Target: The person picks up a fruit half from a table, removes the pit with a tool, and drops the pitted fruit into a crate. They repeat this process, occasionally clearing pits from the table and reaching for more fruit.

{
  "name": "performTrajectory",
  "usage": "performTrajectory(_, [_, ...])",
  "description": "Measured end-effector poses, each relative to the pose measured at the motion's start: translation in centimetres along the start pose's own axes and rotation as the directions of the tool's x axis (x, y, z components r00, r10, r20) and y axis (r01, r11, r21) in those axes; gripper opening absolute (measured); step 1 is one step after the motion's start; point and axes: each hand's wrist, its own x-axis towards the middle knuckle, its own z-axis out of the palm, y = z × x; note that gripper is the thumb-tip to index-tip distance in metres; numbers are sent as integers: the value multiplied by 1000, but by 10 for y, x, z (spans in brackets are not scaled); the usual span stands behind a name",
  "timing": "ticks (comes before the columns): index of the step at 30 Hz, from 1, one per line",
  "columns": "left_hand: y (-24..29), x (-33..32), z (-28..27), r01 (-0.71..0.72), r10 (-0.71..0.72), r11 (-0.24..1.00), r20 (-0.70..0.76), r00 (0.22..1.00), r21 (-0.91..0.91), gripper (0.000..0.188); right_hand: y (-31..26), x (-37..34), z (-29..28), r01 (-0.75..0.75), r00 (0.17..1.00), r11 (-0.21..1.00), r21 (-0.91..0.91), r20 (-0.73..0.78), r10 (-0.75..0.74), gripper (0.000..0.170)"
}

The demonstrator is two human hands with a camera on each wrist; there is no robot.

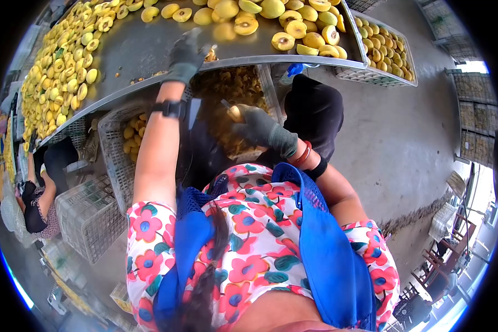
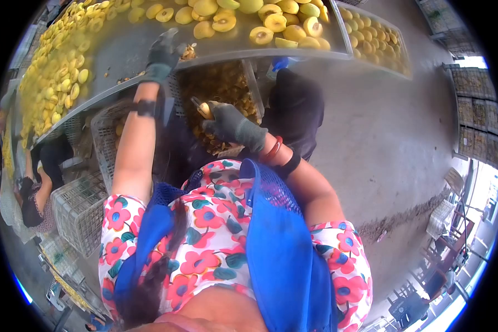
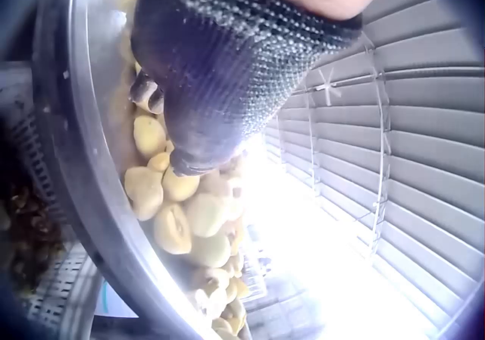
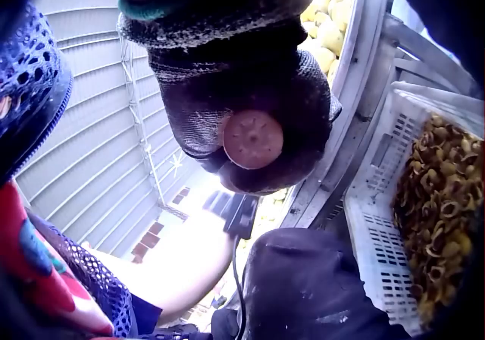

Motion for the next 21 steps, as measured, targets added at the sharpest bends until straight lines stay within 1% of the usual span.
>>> performTrajectory(2, [27, 31, 22, 49, -74, 991, 208, 975, 121, 56, 4, -2, -4, -122, 992, 989, 80, 23, 121, 22])
performTrajectory(5, [31, 52, 55, 27, -56, 993, 259, 964, 114, 55, -11, -6, -17, -224, 975, 972, 73, 15, 224, 20])
performTrajectory(6, [38, 57, 46, 22, -108, 979, 418, 902, 204, 74, -10, -7, -18, -240, 971, 965, 105, 13, 240, 19])
performTrajectory(8, [38, 65, 42, 40, -124, 982, 460, 879, 187, 73, -10, -11, -17, -269, 963, 947, 174, 11, 271, 17])
performTrajectory(9, [35, 66, 42, 51, -134, 982, 480, 867, 181, 73, -7, -12, -16, -265, 963, 947, 180, 2, 269, 17])
performTrajectory(10, [29, 62, 40, 63, -73, 997, 447, 892, 37, 70, -6, -12, -15, -259, 964, 948, 186, -6, 265, 16])
performTrajectory(12, [15, 46, 32, 66, 26, 968, 353, 935, -244, 64, -6, -10, -14, -261, 962, 946, 195, -25, 271, 16])
performTrajectory(13, [14, 39, 22, 270, -24, 817, 438, 899, -510, 61, -12, -7, -17, -270, 958, 943, 197, -39, 283, 16])
performTrajectory(14, [14, 29, 13, 457, -38, 556, 528, 848, -694, 58, -19, -6, -19, -281, 954, 939, 199, -52, 297, 15])
performTrajectory(15, [16, 18, 1, 598, -15, 222, 611, 792, -770, 55, -23, -3, -21, -299, 948, 935, 193, -54, 314, 21])
performTrajectory(17, [37, -12, -33, 549, -10, -55, 550, 835, -834, 46, -32, 4, -25, -332, 936, 926, 178, -57, 347, 34])
performTrajectory(18, [47, -26, -46, 503, -16, -195, 516, 857, -842, 41, -46, 6, -30, -379, 918, 879, 288, -4, 397, 29])
performTrajectory(19, [52, -38, -52, 380, -22, 39, 380, 925, -924, 39, -45, 8, -28, -325, 936, 903, 280, -45, 350, 28])
performTrajectory(20, [56, -51, -55, 228, 8, 267, 239, 971, -936, 37, -44, 11, -26, -270, 949, 924, 270, -85, 302, 27])
performTrajectory(21, [53, -59, -51, 111, 60, 418, 149, 987, -902, 36, -43, 13, -25, -216, 959, 942, 257, -125, 254, 26])
